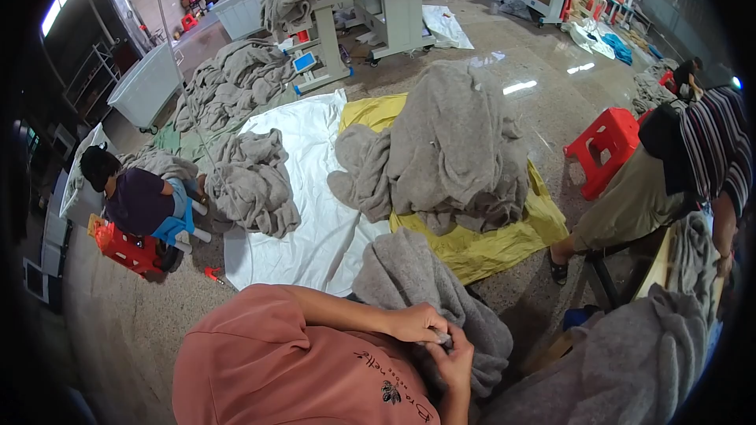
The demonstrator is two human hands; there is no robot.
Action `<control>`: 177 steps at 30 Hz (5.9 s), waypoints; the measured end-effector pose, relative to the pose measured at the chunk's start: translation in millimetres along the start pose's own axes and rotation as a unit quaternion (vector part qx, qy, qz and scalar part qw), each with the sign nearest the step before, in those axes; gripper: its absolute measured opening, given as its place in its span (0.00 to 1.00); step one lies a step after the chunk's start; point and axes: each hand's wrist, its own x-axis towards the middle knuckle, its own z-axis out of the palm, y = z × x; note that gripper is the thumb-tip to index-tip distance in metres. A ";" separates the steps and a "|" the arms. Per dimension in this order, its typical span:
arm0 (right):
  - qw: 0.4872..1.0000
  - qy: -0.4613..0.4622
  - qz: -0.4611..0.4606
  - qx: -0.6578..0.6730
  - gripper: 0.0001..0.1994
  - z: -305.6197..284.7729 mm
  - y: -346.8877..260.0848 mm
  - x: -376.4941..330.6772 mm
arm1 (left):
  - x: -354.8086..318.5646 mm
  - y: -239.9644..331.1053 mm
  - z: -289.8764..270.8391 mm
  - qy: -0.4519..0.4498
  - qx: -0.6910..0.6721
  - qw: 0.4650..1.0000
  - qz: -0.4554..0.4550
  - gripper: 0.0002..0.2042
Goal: Manual inspection and unpicking of threads from grey fabric pieces in a sewing factory.
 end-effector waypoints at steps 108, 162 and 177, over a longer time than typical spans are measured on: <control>0.982 0.050 0.027 0.178 0.01 -16.3 2.0 -1.3 | 5.1 25.7 3.3 0.045 -0.235 0.952 -0.189 0.03; 0.980 0.176 -0.051 -0.083 0.20 -5.0 37.4 -19.3 | 7.9 -6.3 -2.8 0.070 -0.346 0.914 -0.202 0.07; 0.966 0.228 0.020 -0.123 0.08 -21.8 65.7 -33.5 | 13.3 -8.4 -20.5 0.108 -0.321 0.929 -0.151 0.06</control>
